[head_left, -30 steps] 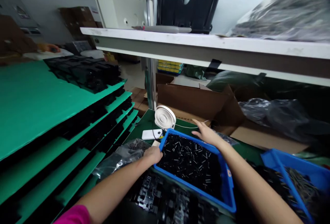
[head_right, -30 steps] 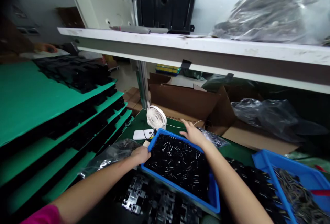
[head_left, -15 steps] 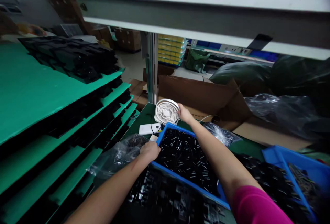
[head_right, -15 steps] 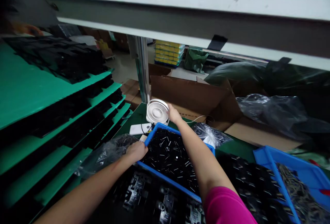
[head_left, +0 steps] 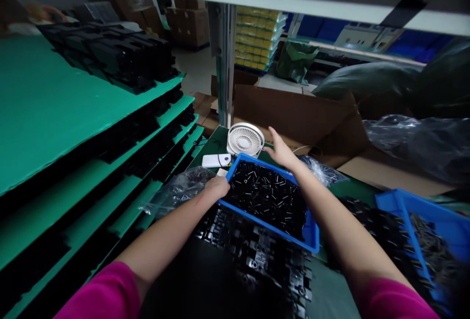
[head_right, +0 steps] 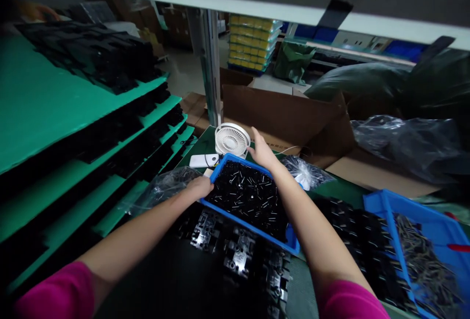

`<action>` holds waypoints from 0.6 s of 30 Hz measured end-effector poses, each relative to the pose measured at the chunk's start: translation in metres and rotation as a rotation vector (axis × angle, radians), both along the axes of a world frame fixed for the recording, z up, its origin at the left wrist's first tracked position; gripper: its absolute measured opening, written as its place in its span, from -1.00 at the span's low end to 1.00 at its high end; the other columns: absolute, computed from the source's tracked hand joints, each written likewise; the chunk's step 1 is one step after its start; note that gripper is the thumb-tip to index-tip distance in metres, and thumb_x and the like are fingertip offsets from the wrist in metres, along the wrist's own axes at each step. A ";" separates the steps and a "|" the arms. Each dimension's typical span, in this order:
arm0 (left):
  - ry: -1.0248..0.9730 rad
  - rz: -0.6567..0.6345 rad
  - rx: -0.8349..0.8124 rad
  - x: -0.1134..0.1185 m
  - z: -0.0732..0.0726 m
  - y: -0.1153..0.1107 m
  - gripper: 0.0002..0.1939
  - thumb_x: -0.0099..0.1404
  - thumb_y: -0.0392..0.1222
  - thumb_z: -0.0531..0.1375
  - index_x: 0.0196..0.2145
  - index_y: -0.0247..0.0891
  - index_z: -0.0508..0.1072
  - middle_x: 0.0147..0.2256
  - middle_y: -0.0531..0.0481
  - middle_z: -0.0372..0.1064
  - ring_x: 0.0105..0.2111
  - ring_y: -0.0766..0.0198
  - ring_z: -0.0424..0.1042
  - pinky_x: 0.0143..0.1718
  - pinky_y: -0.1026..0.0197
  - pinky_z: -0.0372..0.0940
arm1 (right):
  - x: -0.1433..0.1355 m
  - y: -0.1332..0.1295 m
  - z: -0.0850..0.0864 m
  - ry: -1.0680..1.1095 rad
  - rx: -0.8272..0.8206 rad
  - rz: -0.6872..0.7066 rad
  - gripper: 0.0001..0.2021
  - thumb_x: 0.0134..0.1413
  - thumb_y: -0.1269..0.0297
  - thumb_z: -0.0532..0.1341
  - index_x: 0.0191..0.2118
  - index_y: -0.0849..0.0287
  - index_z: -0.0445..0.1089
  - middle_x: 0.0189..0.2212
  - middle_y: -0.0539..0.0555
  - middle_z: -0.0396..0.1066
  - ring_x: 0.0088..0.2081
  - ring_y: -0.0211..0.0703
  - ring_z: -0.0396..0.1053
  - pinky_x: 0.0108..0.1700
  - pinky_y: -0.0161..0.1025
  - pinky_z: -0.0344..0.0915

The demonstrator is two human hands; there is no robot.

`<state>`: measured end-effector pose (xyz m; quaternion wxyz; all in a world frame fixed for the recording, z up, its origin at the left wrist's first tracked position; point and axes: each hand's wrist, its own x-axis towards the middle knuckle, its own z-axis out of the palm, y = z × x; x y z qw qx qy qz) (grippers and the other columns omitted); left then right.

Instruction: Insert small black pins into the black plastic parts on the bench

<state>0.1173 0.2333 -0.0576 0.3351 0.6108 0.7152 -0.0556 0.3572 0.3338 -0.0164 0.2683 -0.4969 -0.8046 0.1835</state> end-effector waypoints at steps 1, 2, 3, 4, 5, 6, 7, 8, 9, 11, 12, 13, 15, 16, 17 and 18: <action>-0.047 0.011 0.033 0.000 0.008 -0.003 -0.70 0.26 -0.07 0.16 -0.12 -0.30 0.39 -0.09 -0.10 0.37 -0.10 0.14 0.37 -0.06 -0.06 0.27 | 0.003 -0.019 0.011 0.019 0.015 0.021 -0.22 0.10 0.24 0.17 0.33 0.25 -0.27 0.28 0.30 -0.11 0.24 0.12 0.00 0.21 0.06 0.07; -0.102 0.022 0.075 -0.001 0.018 -0.007 -0.69 0.25 -0.07 0.16 -0.11 -0.30 0.38 -0.09 -0.11 0.36 -0.10 0.13 0.37 -0.05 -0.07 0.26 | 0.005 -0.040 0.022 0.036 0.013 0.032 -0.22 0.11 0.20 0.16 0.33 0.20 -0.29 0.29 0.28 -0.13 0.23 0.14 0.02 0.18 0.07 0.12; -0.164 0.033 0.125 -0.002 0.028 -0.013 -0.67 0.25 -0.06 0.15 -0.09 -0.30 0.36 -0.09 -0.12 0.36 -0.09 0.13 0.36 -0.04 -0.05 0.25 | 0.007 -0.063 0.034 0.053 -0.002 0.034 -0.22 0.13 0.16 0.15 0.34 0.15 -0.31 0.29 0.26 -0.13 0.21 0.14 0.07 0.14 0.08 0.18; -0.232 0.045 0.174 -0.004 0.040 -0.021 -0.66 0.26 -0.06 0.14 -0.06 -0.29 0.34 -0.10 -0.12 0.36 -0.09 0.13 0.36 -0.05 -0.02 0.24 | 0.009 -0.087 0.045 0.074 -0.026 0.029 -0.22 0.13 0.13 0.14 0.34 0.11 -0.32 0.29 0.24 -0.12 0.18 0.14 0.12 0.10 0.08 0.24; -0.305 0.059 0.217 -0.007 0.051 -0.032 -0.65 0.27 -0.06 0.11 -0.04 -0.28 0.31 -0.12 -0.12 0.36 -0.12 0.16 0.37 -0.07 0.03 0.25 | 0.010 -0.112 0.054 0.099 -0.060 0.020 -0.22 0.14 0.11 0.14 0.34 0.07 -0.33 0.28 0.23 -0.10 0.15 0.13 0.16 0.06 0.07 0.29; -0.380 0.074 0.248 -0.011 0.062 -0.046 -0.65 0.29 -0.06 0.07 -0.03 -0.26 0.29 -0.16 -0.11 0.37 -0.18 0.19 0.39 -0.13 0.10 0.27 | 0.010 -0.138 0.062 0.134 -0.100 0.013 -0.23 0.14 0.10 0.14 0.33 0.03 -0.32 0.26 0.22 -0.06 0.13 0.11 0.19 0.03 0.06 0.32; -0.456 0.088 0.264 -0.015 0.070 -0.063 -0.66 0.30 -0.06 0.03 -0.02 -0.24 0.28 -0.22 -0.07 0.39 -0.26 0.24 0.40 -0.21 0.16 0.29 | 0.009 -0.164 0.069 0.175 -0.150 0.011 -0.26 0.14 0.10 0.14 0.33 0.01 -0.27 0.25 0.21 -0.02 0.12 0.08 0.20 0.02 0.05 0.33; -0.528 0.102 0.265 -0.019 0.077 -0.083 -0.67 0.31 -0.06 -0.01 -0.03 -0.23 0.27 -0.29 -0.04 0.39 -0.36 0.28 0.40 -0.30 0.21 0.30 | 0.005 -0.191 0.073 0.222 -0.214 0.019 -0.30 0.15 0.10 0.13 0.32 -0.01 -0.21 0.23 0.19 0.03 0.12 0.05 0.20 0.03 0.03 0.32; -0.593 0.114 0.254 -0.022 0.081 -0.106 -0.67 0.33 -0.07 -0.06 -0.03 -0.22 0.26 -0.36 0.00 0.39 -0.45 0.31 0.38 -0.39 0.25 0.30 | -0.001 -0.217 0.074 0.275 -0.294 0.033 -0.36 0.16 0.11 0.12 0.30 -0.02 -0.12 0.22 0.17 0.06 0.13 0.02 0.20 0.06 0.02 0.30; -0.685 0.135 0.227 -0.028 0.081 -0.156 -0.68 0.34 -0.13 -0.14 -0.05 -0.25 0.25 -0.41 0.02 0.37 -0.54 0.35 0.34 -0.48 0.28 0.29 | -0.022 -0.268 0.069 0.399 -0.490 0.078 -0.48 0.19 0.13 0.10 0.25 -0.03 0.02 0.20 0.14 0.12 0.13 -0.04 0.20 0.12 0.01 0.24; -0.711 0.145 0.220 -0.029 0.078 -0.182 -0.66 0.33 -0.16 -0.17 -0.05 -0.28 0.25 -0.36 -0.03 0.39 -0.55 0.35 0.34 -0.49 0.27 0.30 | -0.037 -0.292 0.063 0.479 -0.591 0.104 -0.51 0.21 0.13 0.09 0.23 -0.03 0.06 0.19 0.13 0.14 0.12 -0.06 0.22 0.13 0.01 0.22; -0.728 0.148 0.211 -0.031 0.074 -0.207 -0.65 0.33 -0.17 -0.18 -0.04 -0.30 0.25 -0.30 -0.08 0.40 -0.54 0.34 0.36 -0.49 0.25 0.32 | -0.055 -0.315 0.055 0.575 -0.678 0.122 -0.52 0.21 0.12 0.09 0.22 -0.02 0.09 0.17 0.14 0.17 0.11 -0.06 0.24 0.12 0.01 0.22; -0.729 0.148 0.232 -0.035 0.068 -0.250 -0.61 0.30 -0.24 -0.14 0.03 -0.33 0.24 -0.09 -0.24 0.35 -0.36 0.25 0.44 -0.32 0.17 0.38 | -0.096 -0.357 0.037 0.785 -0.828 0.132 -0.52 0.20 0.09 0.10 0.21 0.02 0.13 0.15 0.17 0.21 0.08 -0.03 0.27 0.08 0.02 0.24; -0.725 0.143 0.253 -0.039 0.067 -0.268 -0.57 0.26 -0.28 -0.10 0.08 -0.34 0.22 0.04 -0.30 0.26 -0.17 0.18 0.43 -0.15 0.12 0.35 | -0.117 -0.375 0.028 0.887 -0.860 0.100 -0.52 0.18 0.08 0.12 0.19 0.04 0.17 0.13 0.18 0.24 0.07 -0.03 0.28 0.09 0.02 0.23; -0.715 0.134 0.268 -0.045 0.068 -0.282 -0.50 0.23 -0.34 -0.07 0.14 -0.35 0.18 0.14 -0.32 0.14 -0.02 0.11 0.35 -0.01 0.08 0.27 | -0.138 -0.390 0.021 0.965 -0.870 0.062 -0.52 0.14 0.07 0.16 0.16 0.06 0.22 0.09 0.17 0.29 0.06 -0.03 0.29 0.12 0.01 0.19; -0.698 0.111 0.275 -0.052 0.071 -0.295 -0.42 0.19 -0.38 -0.07 0.19 -0.36 0.11 0.21 -0.32 0.03 0.10 0.07 0.24 0.10 0.06 0.18 | -0.157 -0.404 0.015 1.027 -0.869 0.021 -0.53 0.10 0.07 0.20 0.11 0.08 0.29 0.04 0.17 0.35 0.04 -0.02 0.31 0.13 0.00 0.16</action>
